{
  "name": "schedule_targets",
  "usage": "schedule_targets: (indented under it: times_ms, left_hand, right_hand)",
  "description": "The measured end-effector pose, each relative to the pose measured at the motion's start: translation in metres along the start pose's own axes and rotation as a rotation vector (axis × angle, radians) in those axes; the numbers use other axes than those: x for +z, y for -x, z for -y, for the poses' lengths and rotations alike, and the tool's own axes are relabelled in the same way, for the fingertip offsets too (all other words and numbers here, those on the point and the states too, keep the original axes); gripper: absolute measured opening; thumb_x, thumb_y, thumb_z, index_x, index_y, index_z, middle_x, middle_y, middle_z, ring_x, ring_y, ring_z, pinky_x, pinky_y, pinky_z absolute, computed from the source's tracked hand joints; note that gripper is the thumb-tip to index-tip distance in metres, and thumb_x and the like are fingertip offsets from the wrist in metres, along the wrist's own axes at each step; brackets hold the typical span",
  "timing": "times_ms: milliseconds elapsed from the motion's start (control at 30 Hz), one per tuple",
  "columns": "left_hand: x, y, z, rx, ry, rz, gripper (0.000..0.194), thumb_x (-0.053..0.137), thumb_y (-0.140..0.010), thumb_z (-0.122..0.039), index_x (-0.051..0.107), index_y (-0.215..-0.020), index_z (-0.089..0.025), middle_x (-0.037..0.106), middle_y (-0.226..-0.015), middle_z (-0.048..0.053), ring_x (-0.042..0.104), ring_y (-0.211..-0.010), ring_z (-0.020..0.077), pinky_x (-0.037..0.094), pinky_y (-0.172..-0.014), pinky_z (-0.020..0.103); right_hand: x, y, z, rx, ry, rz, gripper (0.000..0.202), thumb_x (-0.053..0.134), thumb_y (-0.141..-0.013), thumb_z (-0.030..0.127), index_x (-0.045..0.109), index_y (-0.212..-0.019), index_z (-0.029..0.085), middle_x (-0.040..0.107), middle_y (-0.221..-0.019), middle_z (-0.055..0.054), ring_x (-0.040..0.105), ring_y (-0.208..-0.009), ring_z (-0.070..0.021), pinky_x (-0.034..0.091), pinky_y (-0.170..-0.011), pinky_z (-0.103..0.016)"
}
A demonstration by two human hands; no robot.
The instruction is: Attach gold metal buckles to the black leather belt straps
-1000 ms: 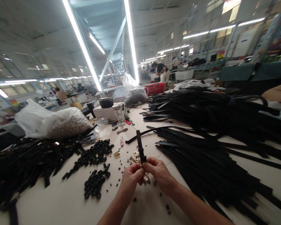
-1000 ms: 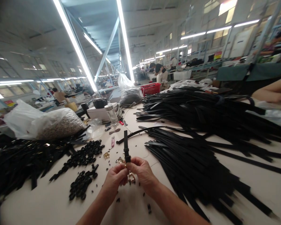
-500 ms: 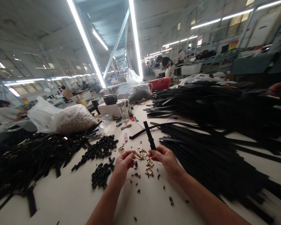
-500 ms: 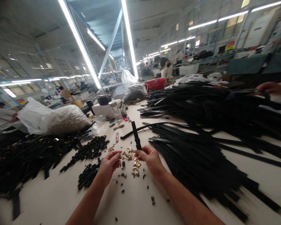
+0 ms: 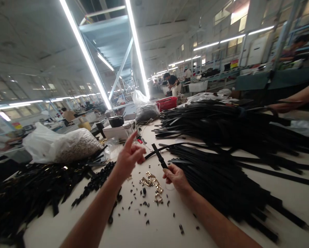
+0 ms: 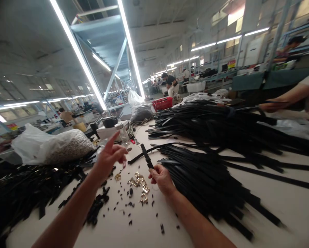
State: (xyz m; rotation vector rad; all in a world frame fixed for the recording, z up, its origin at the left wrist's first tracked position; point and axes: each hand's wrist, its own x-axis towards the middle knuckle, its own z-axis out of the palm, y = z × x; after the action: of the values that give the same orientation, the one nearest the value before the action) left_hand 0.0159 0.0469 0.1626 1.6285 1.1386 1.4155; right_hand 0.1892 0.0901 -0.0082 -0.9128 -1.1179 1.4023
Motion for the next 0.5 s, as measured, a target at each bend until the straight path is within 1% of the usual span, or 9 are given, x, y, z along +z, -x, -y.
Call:
schedule_targets:
  times_ms: [33, 100, 167, 200, 233, 300, 400, 433, 500]
  left_hand:
    - [-0.002, -0.018, -0.02, 0.053, -0.007, 0.01, 0.078, 0.068, -0.078, -0.028, 0.032, -0.147, -0.024, 0.067, -0.075, 0.001, 0.06, -0.055, 0.013, 0.049, -0.049, 0.022]
    - [-0.006, -0.046, -0.05, 0.142, 0.028, -0.04, 0.067, 0.069, -0.076, -0.026, 0.045, -0.138, -0.022, 0.066, -0.073, 0.001, 0.059, -0.054, 0.0115, 0.047, -0.048, 0.02]
    - [-0.007, -0.058, -0.063, 0.195, 0.033, -0.072, 0.044, 0.069, -0.076, -0.026, 0.06, -0.118, -0.019, 0.066, -0.073, 0.001, 0.059, -0.054, 0.0102, 0.047, -0.048, 0.018]
    - [-0.006, -0.057, -0.061, 0.203, 0.02, -0.08, 0.033, 0.069, -0.076, -0.027, 0.065, -0.107, -0.018, 0.066, -0.074, 0.001, 0.059, -0.054, 0.0097, 0.047, -0.049, 0.018]
    - [-0.005, -0.053, -0.055, 0.196, -0.008, -0.075, 0.025, 0.07, -0.076, -0.029, 0.066, -0.098, -0.017, 0.066, -0.073, 0.001, 0.059, -0.054, 0.0096, 0.047, -0.049, 0.018]
    - [-0.001, -0.035, -0.029, 0.128, -0.096, -0.027, 0.019, 0.071, -0.076, -0.032, 0.067, -0.086, -0.016, 0.065, -0.07, 0.002, 0.059, -0.055, 0.0108, 0.048, -0.051, 0.02]
    - [0.006, 0.007, 0.026, -0.061, -0.266, 0.106, 0.019, 0.068, -0.078, -0.036, 0.067, -0.082, -0.017, 0.063, -0.061, 0.001, 0.06, -0.057, 0.0142, 0.048, -0.052, 0.022]
    - [0.009, 0.022, 0.045, -0.112, -0.325, 0.14, 0.019, 0.067, -0.079, -0.036, 0.067, -0.082, -0.018, 0.063, -0.062, 0.001, 0.06, -0.057, 0.0147, 0.048, -0.052, 0.023]
    - [0.014, 0.05, 0.077, -0.157, -0.448, 0.2, 0.018, 0.065, -0.081, -0.037, 0.068, -0.082, -0.019, 0.066, -0.074, 0.003, 0.06, -0.06, 0.0153, 0.048, -0.053, 0.025]
  right_hand:
    - [0.0, 0.0, 0.0, -0.003, 0.005, -0.011, 0.036, 0.073, -0.066, 0.047, 0.052, -0.068, 0.018, 0.062, -0.056, 0.002, 0.05, -0.041, -0.0074, 0.039, -0.041, -0.019]
    - [-0.001, 0.0, 0.002, -0.011, 0.015, -0.039, 0.035, 0.072, -0.066, 0.046, 0.051, -0.067, 0.018, 0.06, -0.055, 0.003, 0.049, -0.042, -0.0074, 0.04, -0.042, -0.019]
    - [-0.002, -0.001, 0.005, -0.019, 0.02, -0.071, 0.034, 0.072, -0.066, 0.045, 0.05, -0.066, 0.018, 0.059, -0.055, 0.003, 0.048, -0.042, -0.0072, 0.039, -0.042, -0.019]
    - [-0.003, -0.002, 0.006, -0.022, 0.019, -0.085, 0.034, 0.072, -0.065, 0.044, 0.05, -0.065, 0.019, 0.059, -0.054, 0.003, 0.047, -0.042, -0.007, 0.039, -0.042, -0.019]
    - [-0.003, -0.002, 0.007, -0.024, 0.016, -0.097, 0.034, 0.072, -0.065, 0.044, 0.05, -0.065, 0.019, 0.058, -0.054, 0.004, 0.047, -0.041, -0.0069, 0.039, -0.042, -0.019]
    - [-0.003, -0.003, 0.008, -0.026, 0.005, -0.109, 0.033, 0.072, -0.064, 0.044, 0.05, -0.065, 0.019, 0.057, -0.053, 0.004, 0.046, -0.041, -0.0068, 0.039, -0.042, -0.019]
    - [-0.001, -0.003, 0.008, -0.03, -0.003, -0.109, 0.032, 0.071, -0.065, 0.043, 0.05, -0.065, 0.019, 0.057, -0.052, 0.005, 0.046, -0.041, -0.0066, 0.039, -0.042, -0.019]
    - [-0.001, -0.002, 0.008, -0.031, 0.001, -0.106, 0.031, 0.071, -0.065, 0.042, 0.049, -0.065, 0.019, 0.058, -0.052, 0.004, 0.046, -0.041, -0.0066, 0.039, -0.041, -0.019]
    - [0.0, -0.001, 0.007, -0.033, 0.02, -0.097, 0.03, 0.07, -0.067, 0.042, 0.049, -0.065, 0.019, 0.058, -0.052, 0.004, 0.046, -0.04, -0.0068, 0.04, -0.041, -0.019]
